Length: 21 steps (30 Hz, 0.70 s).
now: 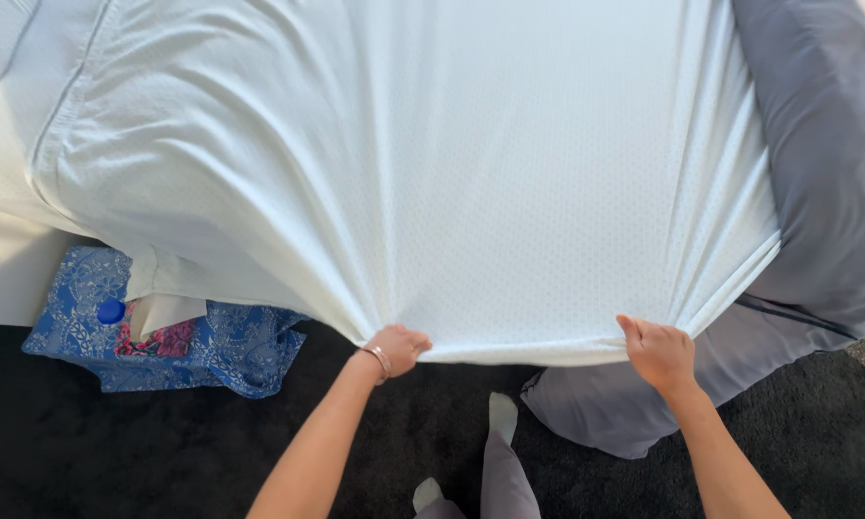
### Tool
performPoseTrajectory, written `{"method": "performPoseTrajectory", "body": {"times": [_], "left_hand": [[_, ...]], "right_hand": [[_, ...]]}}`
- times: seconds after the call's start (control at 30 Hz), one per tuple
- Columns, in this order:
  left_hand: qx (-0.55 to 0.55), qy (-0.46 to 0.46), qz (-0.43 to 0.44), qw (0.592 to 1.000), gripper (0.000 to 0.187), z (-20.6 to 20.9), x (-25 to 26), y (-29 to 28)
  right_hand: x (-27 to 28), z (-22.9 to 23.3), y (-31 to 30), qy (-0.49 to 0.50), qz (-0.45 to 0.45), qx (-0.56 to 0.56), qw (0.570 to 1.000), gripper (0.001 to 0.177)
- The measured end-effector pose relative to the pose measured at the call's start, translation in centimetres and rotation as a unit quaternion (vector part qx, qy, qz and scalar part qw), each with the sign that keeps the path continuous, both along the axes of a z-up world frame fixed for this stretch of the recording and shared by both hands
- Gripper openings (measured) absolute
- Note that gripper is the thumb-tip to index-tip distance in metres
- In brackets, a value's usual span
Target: Making a bed by straightening sheets, arranging pillows, and pulling up a duvet.
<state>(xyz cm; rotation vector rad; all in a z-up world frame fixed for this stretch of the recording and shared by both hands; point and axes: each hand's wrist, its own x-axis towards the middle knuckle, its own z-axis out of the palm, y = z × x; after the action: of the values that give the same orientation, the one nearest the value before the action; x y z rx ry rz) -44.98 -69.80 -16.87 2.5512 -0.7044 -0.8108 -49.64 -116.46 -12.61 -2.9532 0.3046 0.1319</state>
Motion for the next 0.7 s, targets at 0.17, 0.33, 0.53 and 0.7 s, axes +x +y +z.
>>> {"method": "performPoseTrajectory", "body": {"times": [0.17,0.33,0.53,0.7], "left_hand": [[0.041,0.034,0.011,0.999,0.027,0.7,0.7,-0.9],[0.124,0.058,0.044,0.990,0.029,-2.8,1.8,-2.8],[0.199,0.116,0.118,0.966,0.036,-5.7,6.4,-2.5],[0.157,0.013,0.190,0.969,0.042,-0.8,11.8,0.6]], "right_hand": [[0.7,-1.4,0.6,-0.005,0.042,-0.002,0.999,0.037],[3.4,-5.6,0.9,0.075,0.170,0.024,0.982,0.031],[9.3,-4.7,3.7,0.280,0.190,-0.016,0.941,0.043],[17.0,-4.5,7.6,0.224,0.230,0.035,0.946,0.040]]}}
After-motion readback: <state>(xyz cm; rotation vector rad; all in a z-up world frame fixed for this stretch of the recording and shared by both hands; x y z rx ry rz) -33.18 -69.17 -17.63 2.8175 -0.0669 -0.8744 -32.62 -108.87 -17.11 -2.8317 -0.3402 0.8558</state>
